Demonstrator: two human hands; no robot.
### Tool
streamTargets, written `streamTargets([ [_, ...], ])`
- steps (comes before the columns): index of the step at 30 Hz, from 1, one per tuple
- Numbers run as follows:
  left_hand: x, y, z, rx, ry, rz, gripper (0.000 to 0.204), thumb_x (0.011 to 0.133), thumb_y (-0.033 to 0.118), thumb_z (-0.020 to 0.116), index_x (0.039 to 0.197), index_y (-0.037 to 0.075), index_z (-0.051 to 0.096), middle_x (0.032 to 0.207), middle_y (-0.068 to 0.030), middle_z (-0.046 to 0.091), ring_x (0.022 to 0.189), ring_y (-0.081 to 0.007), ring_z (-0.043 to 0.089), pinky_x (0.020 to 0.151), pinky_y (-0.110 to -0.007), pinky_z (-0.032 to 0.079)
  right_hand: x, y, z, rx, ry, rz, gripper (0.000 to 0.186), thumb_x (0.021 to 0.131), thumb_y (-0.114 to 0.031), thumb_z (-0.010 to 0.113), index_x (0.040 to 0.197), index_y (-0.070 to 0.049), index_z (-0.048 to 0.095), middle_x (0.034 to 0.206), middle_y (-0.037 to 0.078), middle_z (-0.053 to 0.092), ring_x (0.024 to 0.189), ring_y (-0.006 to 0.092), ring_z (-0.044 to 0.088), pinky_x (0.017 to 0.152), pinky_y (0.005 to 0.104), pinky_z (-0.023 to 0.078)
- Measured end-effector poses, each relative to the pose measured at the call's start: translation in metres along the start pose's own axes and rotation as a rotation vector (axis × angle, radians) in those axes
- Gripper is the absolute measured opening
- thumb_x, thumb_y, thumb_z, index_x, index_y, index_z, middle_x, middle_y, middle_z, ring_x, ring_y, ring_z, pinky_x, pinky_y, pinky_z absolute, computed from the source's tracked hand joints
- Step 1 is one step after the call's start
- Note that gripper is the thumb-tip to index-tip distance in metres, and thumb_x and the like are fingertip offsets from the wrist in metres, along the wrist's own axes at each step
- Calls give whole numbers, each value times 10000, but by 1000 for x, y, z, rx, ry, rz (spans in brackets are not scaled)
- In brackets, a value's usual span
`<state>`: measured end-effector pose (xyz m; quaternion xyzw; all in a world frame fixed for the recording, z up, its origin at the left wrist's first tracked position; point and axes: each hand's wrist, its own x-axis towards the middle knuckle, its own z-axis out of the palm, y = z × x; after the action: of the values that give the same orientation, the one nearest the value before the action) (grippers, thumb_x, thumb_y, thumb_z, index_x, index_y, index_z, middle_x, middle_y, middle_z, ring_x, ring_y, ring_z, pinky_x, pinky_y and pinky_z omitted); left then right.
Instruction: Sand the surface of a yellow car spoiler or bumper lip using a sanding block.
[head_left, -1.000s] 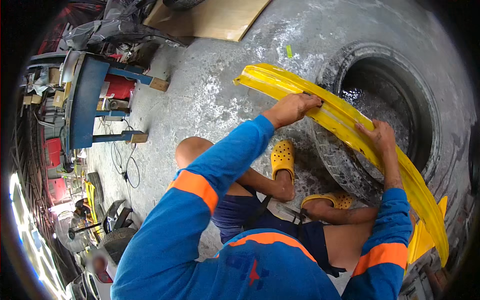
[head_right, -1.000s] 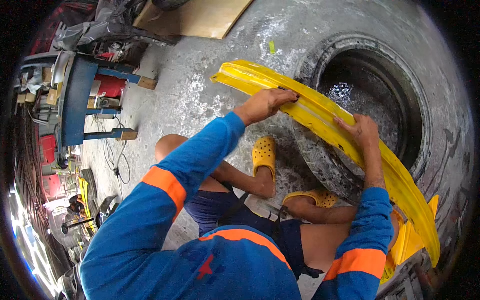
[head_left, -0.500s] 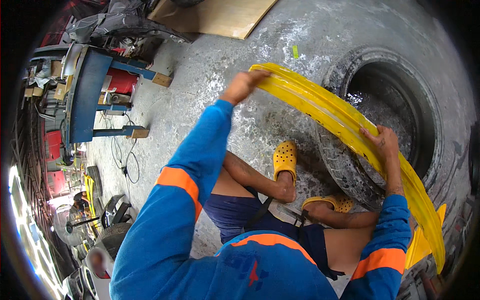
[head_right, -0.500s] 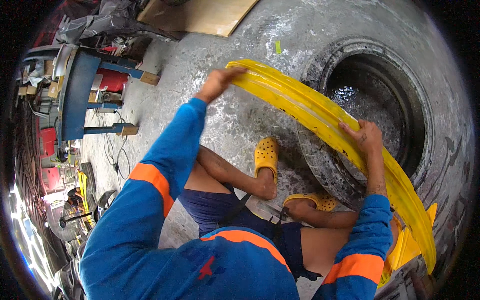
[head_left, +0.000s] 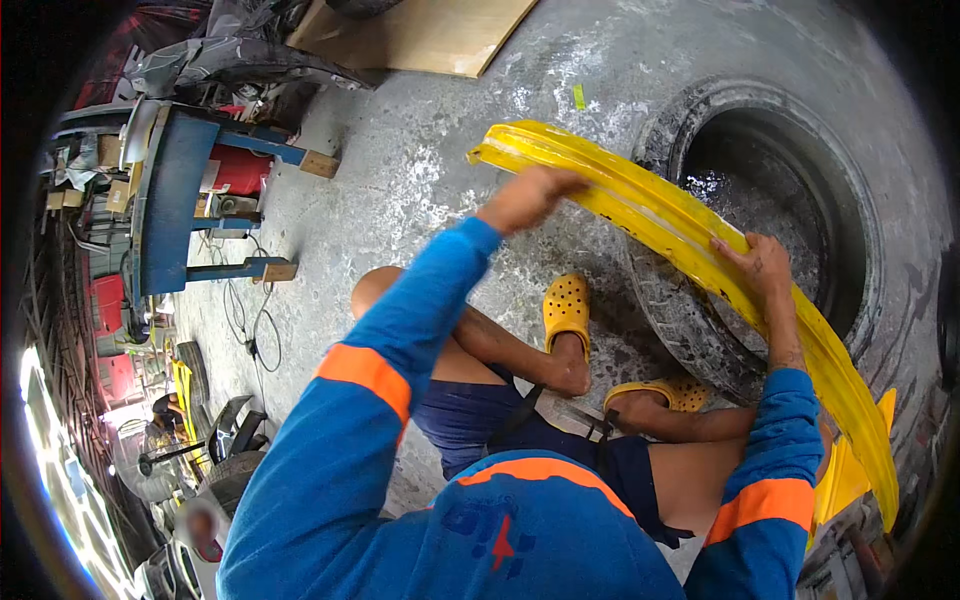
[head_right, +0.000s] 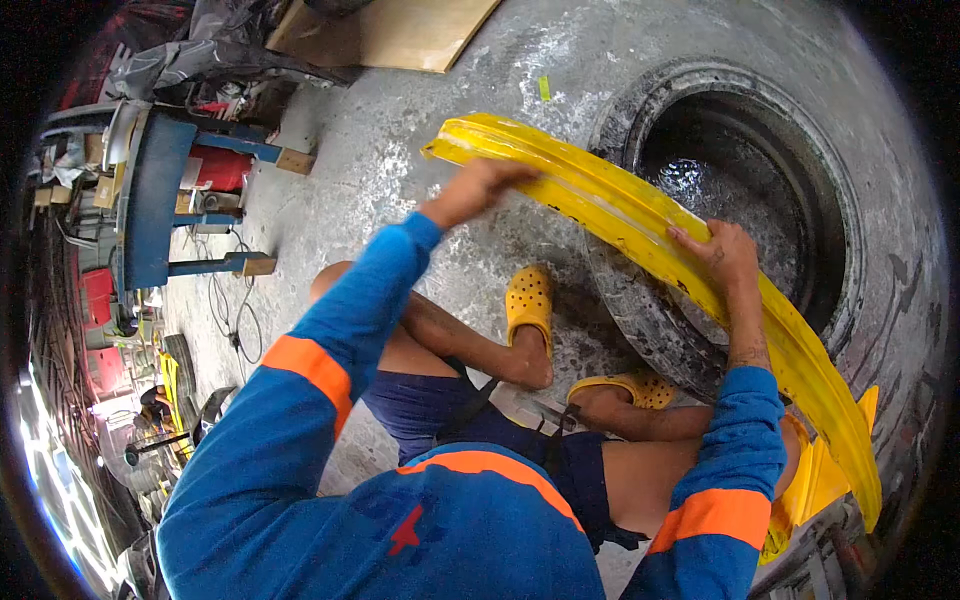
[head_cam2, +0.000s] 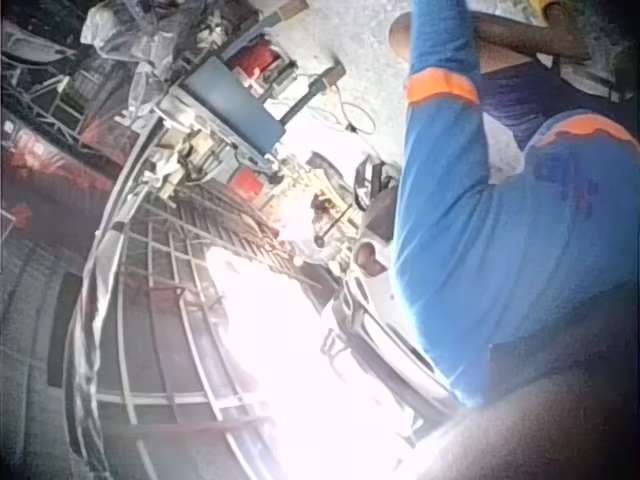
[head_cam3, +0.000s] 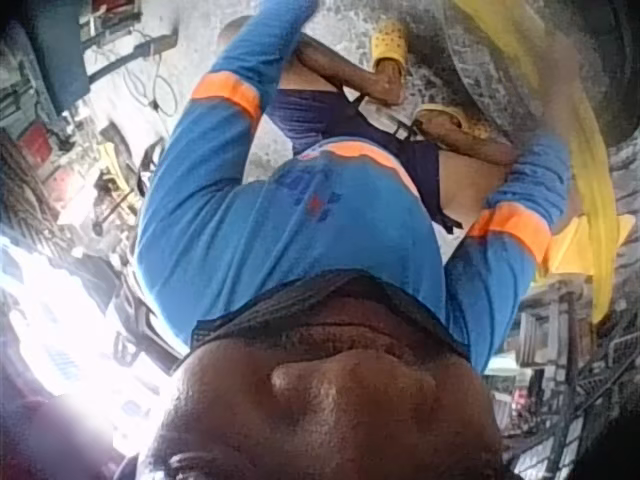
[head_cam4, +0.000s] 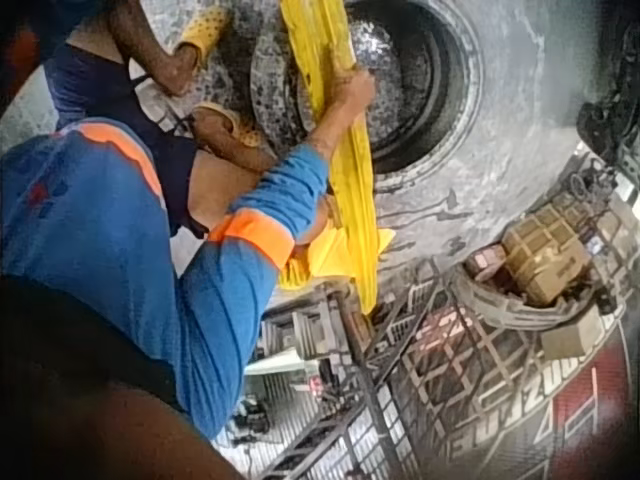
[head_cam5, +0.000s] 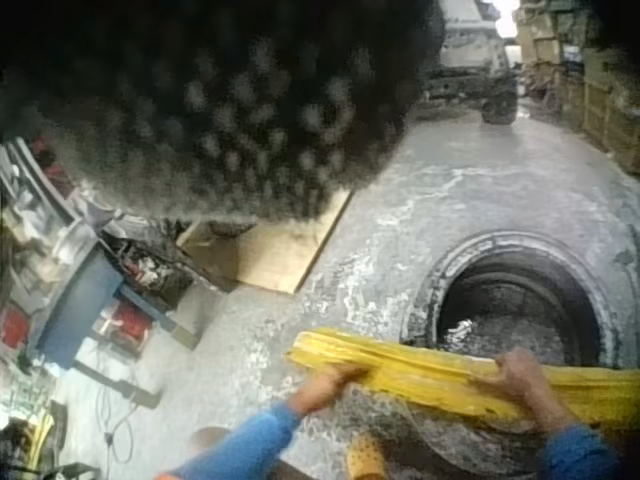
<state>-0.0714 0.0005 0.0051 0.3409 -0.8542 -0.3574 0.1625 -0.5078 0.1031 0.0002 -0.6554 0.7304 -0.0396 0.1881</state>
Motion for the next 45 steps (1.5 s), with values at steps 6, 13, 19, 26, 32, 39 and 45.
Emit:
streamTargets([
  [6,4,-5,-10,-185,71,-190,367,956,7,546,1268,73,729,1294,-148,739,1207,-273,702,1078,-419,527,-1,2,0,33,39,-25,830,826,-822,650,852,-3,784,814,243,739,795,401,737,782,511,575],
  [13,-1,-4,13,104,80,67,390,950,-53,550,1270,91,722,1282,-162,733,1206,-334,693,1058,-432,536,1,5,2,23,4,-36,824,841,-815,642,805,0,761,802,245,724,798,416,721,781,520,559],
  [19,-13,-14,-1,195,198,-81,305,992,22,578,1245,85,735,1315,-167,716,1219,-321,688,1096,-437,517,1,4,4,22,14,-39,827,831,-820,651,793,0,750,776,239,712,769,408,710,763,523,555],
  [26,-14,-16,0,215,207,-151,505,904,-95,536,1349,99,676,1357,-173,696,1244,-323,681,1111,-417,515,1,5,5,18,36,-52,834,826,-823,654,778,6,738,768,239,707,759,391,711,753,509,556],
  [32,-6,-15,28,260,36,203,452,921,-44,552,1331,93,684,1341,-160,704,1263,-324,661,1096,-427,516,1,4,4,36,10,-18,821,832,-812,661,750,2,733,732,225,702,719,372,707,740,499,554],
  [39,-10,-10,8,266,223,-49,423,890,-65,559,1251,85,722,1257,-171,733,1168,-359,699,1039,-435,551,0,6,4,57,35,-27,793,860,-758,666,778,28,729,729,251,682,725,389,686,734,515,514],
  [45,-14,-10,-7,191,188,-177,487,866,-81,556,1292,99,710,1272,-163,738,1227,-322,690,1077,-433,532,0,4,4,11,41,-29,810,847,-797,658,801,5,755,756,232,712,751,385,716,761,504,559],
])
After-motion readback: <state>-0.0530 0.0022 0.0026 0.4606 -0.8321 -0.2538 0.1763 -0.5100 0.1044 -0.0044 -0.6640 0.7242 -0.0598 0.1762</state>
